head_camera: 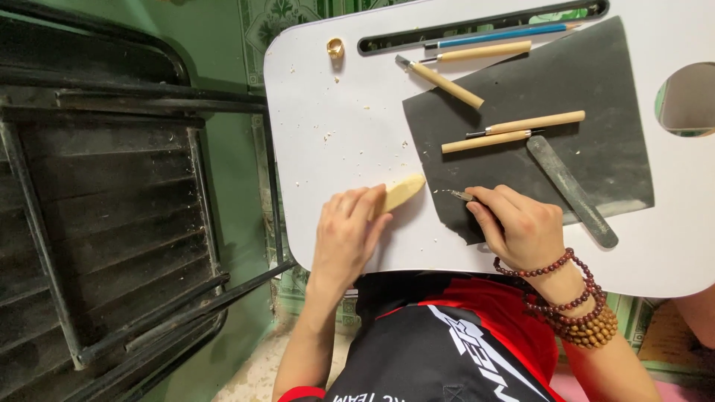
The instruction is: Carving and shaping a small piece of wood using a hand chisel on a low table.
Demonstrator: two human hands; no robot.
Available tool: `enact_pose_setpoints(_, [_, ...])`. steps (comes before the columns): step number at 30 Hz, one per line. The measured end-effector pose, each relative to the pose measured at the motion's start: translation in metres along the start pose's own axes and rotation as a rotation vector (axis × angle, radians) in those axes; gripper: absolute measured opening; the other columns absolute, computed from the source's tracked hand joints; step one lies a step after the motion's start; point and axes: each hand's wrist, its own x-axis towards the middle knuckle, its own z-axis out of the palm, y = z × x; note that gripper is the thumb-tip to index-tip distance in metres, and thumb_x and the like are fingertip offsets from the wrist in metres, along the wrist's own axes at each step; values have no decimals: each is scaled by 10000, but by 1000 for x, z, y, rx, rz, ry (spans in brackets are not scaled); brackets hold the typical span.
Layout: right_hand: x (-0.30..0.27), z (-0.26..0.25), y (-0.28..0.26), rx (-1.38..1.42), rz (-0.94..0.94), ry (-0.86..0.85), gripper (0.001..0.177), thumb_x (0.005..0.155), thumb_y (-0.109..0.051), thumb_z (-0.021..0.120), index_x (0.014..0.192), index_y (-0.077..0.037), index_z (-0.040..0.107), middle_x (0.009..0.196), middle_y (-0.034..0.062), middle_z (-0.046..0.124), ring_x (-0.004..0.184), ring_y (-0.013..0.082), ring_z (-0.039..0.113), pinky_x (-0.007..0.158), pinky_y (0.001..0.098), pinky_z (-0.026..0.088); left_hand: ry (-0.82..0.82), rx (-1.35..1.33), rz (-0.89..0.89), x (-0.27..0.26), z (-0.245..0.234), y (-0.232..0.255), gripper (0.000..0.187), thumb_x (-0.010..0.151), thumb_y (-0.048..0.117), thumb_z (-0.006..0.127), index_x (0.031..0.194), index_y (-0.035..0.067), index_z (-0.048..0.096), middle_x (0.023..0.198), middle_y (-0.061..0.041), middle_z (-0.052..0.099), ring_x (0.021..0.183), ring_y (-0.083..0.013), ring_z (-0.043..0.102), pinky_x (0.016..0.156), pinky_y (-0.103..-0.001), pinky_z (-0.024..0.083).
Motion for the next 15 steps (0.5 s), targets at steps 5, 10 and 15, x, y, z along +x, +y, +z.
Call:
enact_pose_setpoints(5, [-1, 4, 2, -74, -65, 23, 155, 1062, -307, 623, 1117, -221, 740, 671, -79, 575, 564, 126, 622, 542, 226, 486, 53, 10, -39, -4, -1, -11, 337, 987, 270, 689, 1310, 178, 667, 1164, -47, 639, 1158, -291, 620, 945, -407, 486])
enact_pose_setpoints(10, [-4, 10, 5, -83, -85, 31, 165, 1075, -298, 624, 1132, -209, 751, 677, -75, 572, 570, 127, 614, 552, 227, 490, 105, 36, 19, 4, -7, -32, 282, 1000, 216, 660, 1280, 221, 697, 1251, -84, 629, 1253, -364, 572, 1013, -468, 459])
enact_pose_setpoints(15, [-5, 9, 5, -128, -148, 16, 187, 1092, -278, 581, 1153, -202, 741, 683, -66, 530, 605, 130, 614, 558, 240, 484, 158, 7, 4, 19, -11, -54, 355, 1003, 81, 638, 1336, 197, 682, 1407, -135, 581, 1344, -419, 530, 1111, -507, 441])
